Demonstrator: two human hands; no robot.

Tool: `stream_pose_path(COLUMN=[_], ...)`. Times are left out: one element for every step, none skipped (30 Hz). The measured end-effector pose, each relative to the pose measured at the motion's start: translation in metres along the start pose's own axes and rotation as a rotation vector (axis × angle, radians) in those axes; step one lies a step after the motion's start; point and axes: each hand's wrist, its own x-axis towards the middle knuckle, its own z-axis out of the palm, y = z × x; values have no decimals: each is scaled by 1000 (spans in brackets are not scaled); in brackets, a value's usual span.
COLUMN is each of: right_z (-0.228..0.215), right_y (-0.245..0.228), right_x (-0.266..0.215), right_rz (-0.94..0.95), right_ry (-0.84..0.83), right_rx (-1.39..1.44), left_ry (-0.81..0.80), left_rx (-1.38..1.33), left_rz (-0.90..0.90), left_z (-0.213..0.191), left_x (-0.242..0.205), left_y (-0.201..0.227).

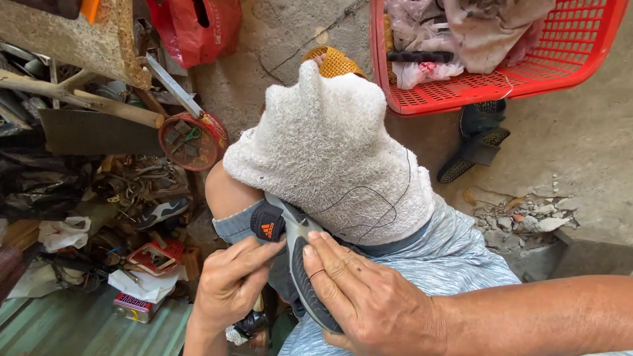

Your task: Hand-stitching the sole of a black sandal to repair it using a needle and thread.

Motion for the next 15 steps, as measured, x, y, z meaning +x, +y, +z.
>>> stream_pose_path(right_z=[-1,-3,-5,-8,-11,-14,-22,-29,-38,-45,-52,-60,-53,-47,-40], right_y=[1,2,1,2,4,5,14,22,31,40,48,55,55,56,56], right_x=[1,3,3,3,4,5,6,9,9,11,12,14,14,14,14], right_rz=[-2,5,9,4,11,19,-3,45,95,74,121,160,146,104,61], right_ry=[1,13,17,9,3,-5,-14,50,109,94,126,164,157,182,210], right_rx=[-5,4,17,18,89,160,154,236,323,321,-57,-437,-441,-425,-410], left_ry=[3,20,42,50,81,111,136,217,297,322,401,480,495,501,507], left_rx=[0,6,7,3,71,139,142,237,332,335,339,342,340,415,492], left_rz=[4,20,27,24,61,96,96,157,212,204,173,142,138,99,61], left_z=[2,3,6,8,10,12,13,15,19,25,31,36,38,39,39], left_x=[1,2,-1,-3,-6,-11,-13,-15,-17,-17,-17,-16,-14,-13,-11], left_y=[-2,-4,-4,-6,-7,-8,-3,2,7,8,10,11,18,25,32])
